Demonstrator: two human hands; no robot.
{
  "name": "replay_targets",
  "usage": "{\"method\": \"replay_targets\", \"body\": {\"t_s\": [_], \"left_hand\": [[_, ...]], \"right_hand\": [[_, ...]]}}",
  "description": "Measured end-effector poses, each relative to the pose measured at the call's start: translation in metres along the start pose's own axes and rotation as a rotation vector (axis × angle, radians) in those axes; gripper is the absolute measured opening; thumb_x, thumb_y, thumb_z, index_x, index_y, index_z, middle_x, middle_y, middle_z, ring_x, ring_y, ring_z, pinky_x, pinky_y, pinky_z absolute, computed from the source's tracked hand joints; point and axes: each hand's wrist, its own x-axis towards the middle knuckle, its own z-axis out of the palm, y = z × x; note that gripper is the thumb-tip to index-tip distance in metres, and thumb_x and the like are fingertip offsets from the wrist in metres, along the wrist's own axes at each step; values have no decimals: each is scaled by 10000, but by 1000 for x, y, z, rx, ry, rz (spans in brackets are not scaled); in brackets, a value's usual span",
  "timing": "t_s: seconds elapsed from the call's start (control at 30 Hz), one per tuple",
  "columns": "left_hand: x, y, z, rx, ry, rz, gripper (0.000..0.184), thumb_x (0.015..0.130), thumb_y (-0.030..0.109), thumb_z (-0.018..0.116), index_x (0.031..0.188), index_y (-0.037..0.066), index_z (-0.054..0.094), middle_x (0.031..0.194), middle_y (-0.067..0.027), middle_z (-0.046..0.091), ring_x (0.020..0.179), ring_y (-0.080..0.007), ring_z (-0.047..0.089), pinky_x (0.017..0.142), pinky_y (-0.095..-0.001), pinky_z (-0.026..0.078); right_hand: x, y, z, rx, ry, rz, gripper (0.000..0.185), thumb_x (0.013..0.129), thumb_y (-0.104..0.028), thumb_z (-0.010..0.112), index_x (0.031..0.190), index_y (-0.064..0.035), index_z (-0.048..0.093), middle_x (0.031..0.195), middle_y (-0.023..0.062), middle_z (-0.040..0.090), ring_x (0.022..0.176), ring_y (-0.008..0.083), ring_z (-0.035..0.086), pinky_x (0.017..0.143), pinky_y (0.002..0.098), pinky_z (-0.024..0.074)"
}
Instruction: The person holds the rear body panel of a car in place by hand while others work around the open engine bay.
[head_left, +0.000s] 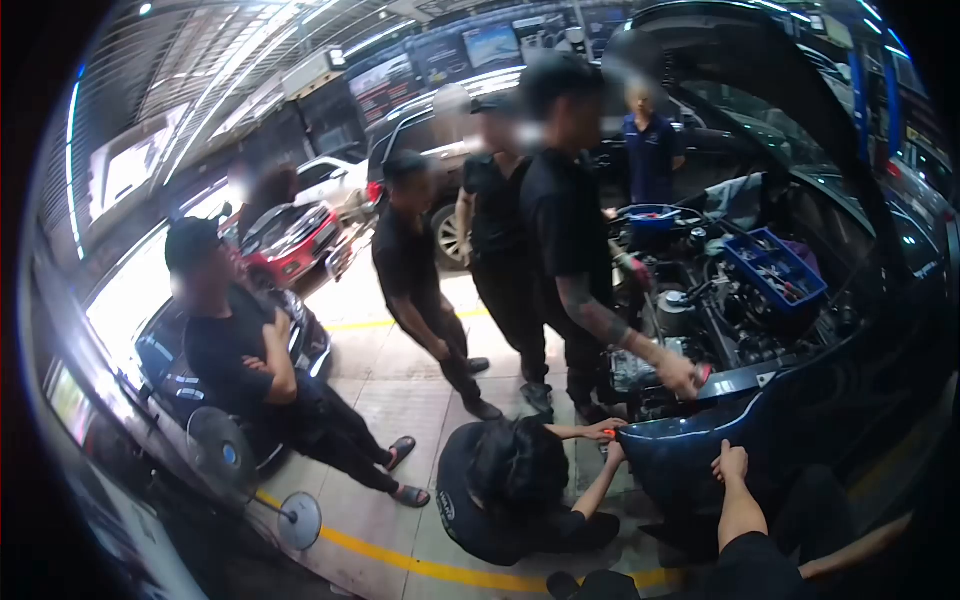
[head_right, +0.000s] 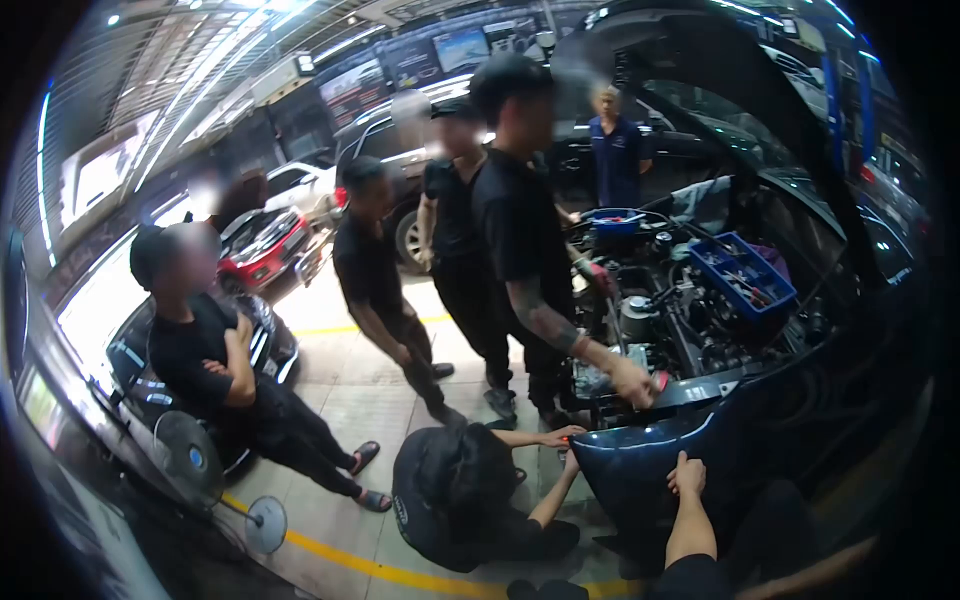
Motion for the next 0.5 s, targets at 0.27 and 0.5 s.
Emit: {"method": "replay_targets", "body": {"t_s": [0.27, 0.5], "left_hand": [[-2, 8, 30, -129, 18, -128, 450, 906, 449, 528, 989, 66, 749, 913, -177, 730, 834, -340, 712, 767, -429, 556], [1, -19, 32, -194, 32, -251, 449, 902, 452, 531, 969, 70, 758, 906, -173, 732, 844, -342, 712, 783, -427, 555]], "right_hand": [[23, 18, 11, 16, -6, -37, 720, 1022, -463, 381, 578, 35, 651, 491, 112, 599, 364, 208, 553, 388, 321, 457], [32, 20, 16, -12, -21, -14, 730, 1020, -468, 389, 554, 42, 628, 475, 120, 582, 344, 217, 532, 364, 322, 438]]}}
